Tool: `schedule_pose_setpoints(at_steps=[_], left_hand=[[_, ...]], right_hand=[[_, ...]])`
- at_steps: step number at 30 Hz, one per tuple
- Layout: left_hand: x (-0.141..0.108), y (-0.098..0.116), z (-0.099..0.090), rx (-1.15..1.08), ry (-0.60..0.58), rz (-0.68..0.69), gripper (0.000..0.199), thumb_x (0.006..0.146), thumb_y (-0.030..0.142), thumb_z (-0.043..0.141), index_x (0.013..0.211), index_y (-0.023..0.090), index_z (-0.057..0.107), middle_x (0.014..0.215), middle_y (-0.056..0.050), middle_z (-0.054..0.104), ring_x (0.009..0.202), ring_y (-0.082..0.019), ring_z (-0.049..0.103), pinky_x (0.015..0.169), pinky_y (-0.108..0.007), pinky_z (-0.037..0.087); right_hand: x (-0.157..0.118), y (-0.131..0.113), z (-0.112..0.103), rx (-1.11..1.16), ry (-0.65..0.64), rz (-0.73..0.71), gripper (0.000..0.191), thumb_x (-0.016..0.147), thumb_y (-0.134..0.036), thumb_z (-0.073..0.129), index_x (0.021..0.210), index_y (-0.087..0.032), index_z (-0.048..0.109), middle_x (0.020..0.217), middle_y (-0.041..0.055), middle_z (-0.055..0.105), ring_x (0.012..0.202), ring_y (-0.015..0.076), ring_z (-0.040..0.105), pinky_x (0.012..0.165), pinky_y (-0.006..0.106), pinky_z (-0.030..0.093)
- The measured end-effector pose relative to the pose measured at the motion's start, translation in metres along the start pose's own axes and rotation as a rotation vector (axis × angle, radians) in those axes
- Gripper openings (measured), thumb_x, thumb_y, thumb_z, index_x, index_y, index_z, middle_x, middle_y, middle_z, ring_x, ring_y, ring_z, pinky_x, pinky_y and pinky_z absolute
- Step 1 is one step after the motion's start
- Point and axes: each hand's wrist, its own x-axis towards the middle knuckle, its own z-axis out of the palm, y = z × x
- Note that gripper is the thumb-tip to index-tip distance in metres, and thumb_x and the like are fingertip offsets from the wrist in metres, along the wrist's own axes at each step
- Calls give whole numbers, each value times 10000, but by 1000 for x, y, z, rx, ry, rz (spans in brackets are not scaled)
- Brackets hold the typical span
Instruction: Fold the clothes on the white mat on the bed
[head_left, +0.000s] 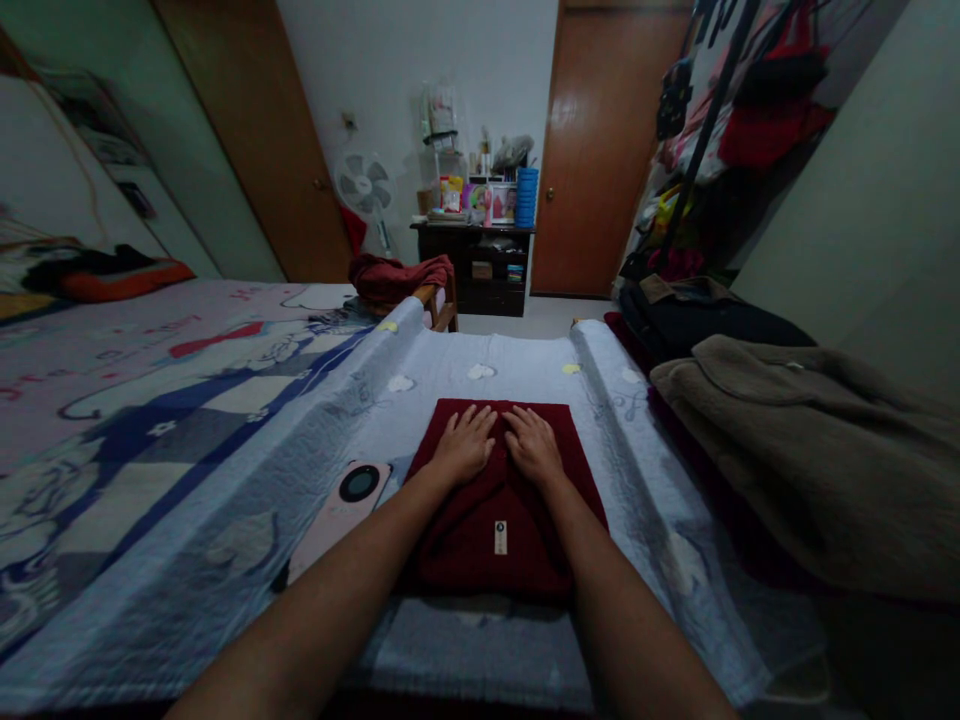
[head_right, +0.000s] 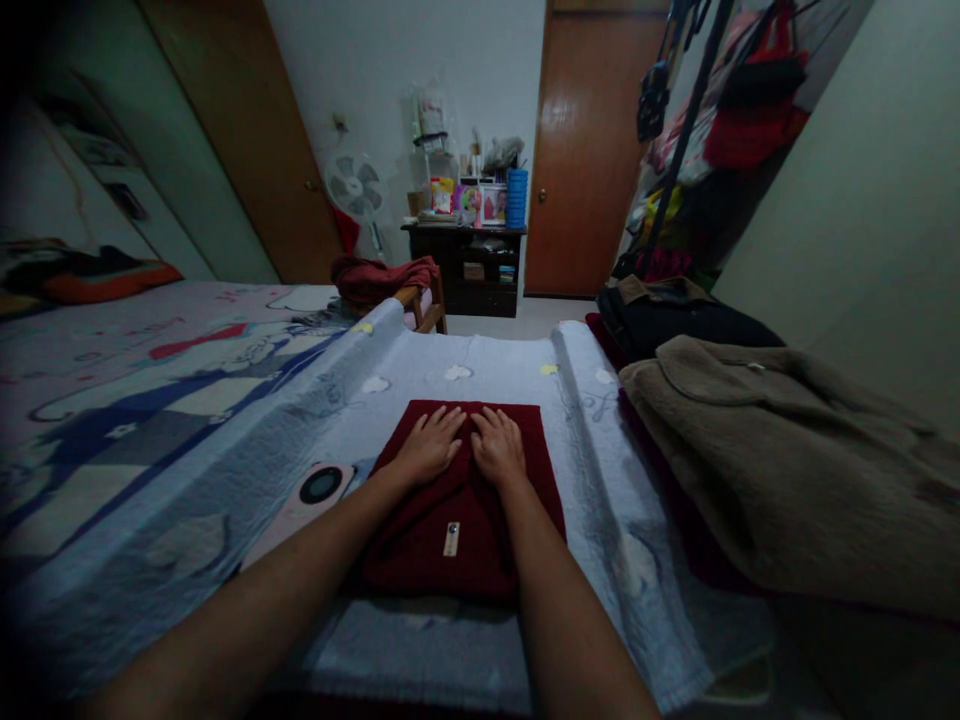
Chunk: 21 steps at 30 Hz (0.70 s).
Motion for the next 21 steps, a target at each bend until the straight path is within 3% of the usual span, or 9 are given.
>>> schedule_pose_setpoints(at_steps=[7,11,21], left_hand=[[2,2,8,26,1,-81,595,918,382,398,1500,286,320,1600,-5,231,1452,-390,155,1142,-633,115],[1,1,11,19,11,-112,602,914,427,408,1500,345,300,1606,5,212,1442,-420,154,1106,-694,108],[-1,3,12,87,15,-176,615,913,509,396,1502,383,268,1620,-33,159,1427,-470,149,1088,-692,140]], right_hand=[[1,-1,0,12,-18,32,443,957,-384,430,1375,-266,514,1500,41,428,1409,251,316,1135,438,245],[-1,-4,-3,-6,-17,12,485,913,-344,514,1387,-241,502,1501,59,424,1409,257,312,1137,430,242],[-1,-8,-3,-72,-41,43,558,925,-319,472,1453,-155,399,1531,79,373,1432,235,270,1152,404,210]])
